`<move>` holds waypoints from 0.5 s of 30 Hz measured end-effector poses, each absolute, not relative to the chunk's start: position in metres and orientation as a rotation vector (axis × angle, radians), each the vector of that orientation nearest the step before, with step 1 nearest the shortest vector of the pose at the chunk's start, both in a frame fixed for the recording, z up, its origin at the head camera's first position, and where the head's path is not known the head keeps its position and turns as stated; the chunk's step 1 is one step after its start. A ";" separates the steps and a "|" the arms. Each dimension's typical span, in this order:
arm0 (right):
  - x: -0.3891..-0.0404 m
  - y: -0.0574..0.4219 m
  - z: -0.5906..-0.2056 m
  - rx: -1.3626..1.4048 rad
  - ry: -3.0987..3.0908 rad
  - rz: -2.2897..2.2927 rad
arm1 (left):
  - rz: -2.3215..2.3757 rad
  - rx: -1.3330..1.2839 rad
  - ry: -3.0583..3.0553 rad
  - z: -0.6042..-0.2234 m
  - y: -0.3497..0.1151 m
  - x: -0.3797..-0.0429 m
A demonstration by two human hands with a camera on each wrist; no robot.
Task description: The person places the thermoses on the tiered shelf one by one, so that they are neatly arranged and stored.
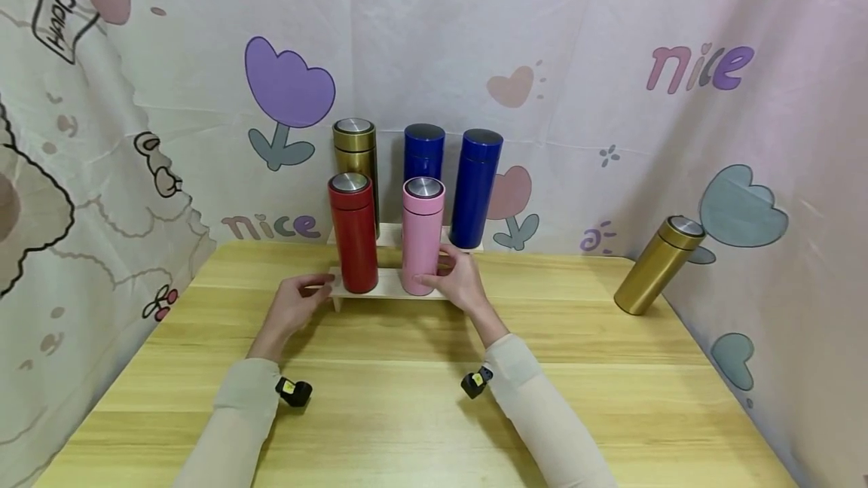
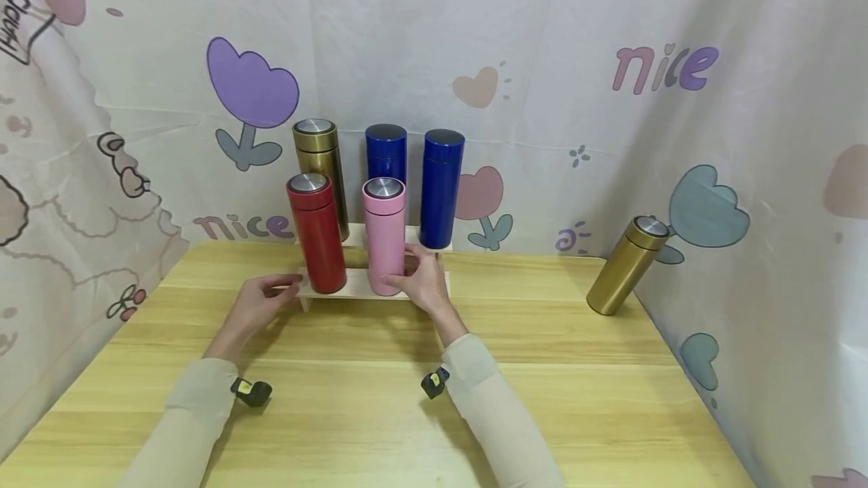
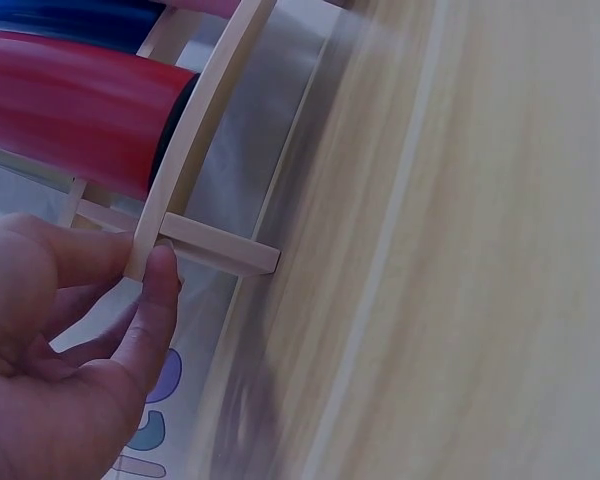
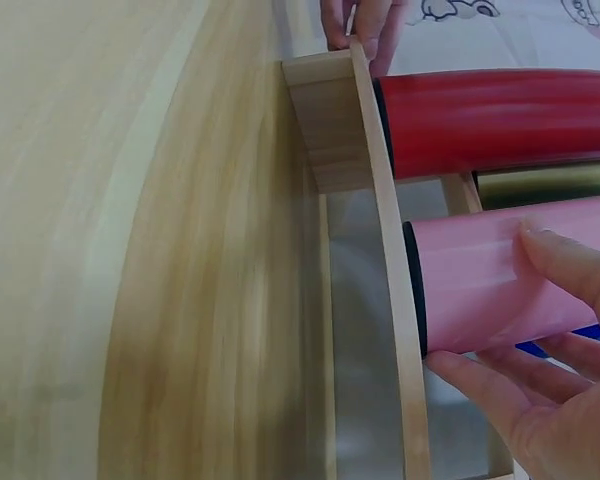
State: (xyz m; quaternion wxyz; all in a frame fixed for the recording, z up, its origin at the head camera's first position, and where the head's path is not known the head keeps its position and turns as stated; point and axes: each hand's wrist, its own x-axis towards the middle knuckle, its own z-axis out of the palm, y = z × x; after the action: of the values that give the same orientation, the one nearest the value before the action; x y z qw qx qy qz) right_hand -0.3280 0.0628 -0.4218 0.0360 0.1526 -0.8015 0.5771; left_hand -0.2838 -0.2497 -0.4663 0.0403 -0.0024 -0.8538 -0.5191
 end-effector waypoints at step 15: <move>-0.327 0.060 -0.428 0.429 -2.494 1.703 | -1.584 0.025 -2.628 -0.467 -0.249 -0.286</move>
State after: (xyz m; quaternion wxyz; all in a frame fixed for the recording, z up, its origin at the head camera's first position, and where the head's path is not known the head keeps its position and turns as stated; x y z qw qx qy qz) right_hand -0.3268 0.0602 -0.4279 0.0458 0.1405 -0.8168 0.5577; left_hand -0.2861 -0.2487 -0.4673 0.0364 0.0082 -0.8559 -0.5157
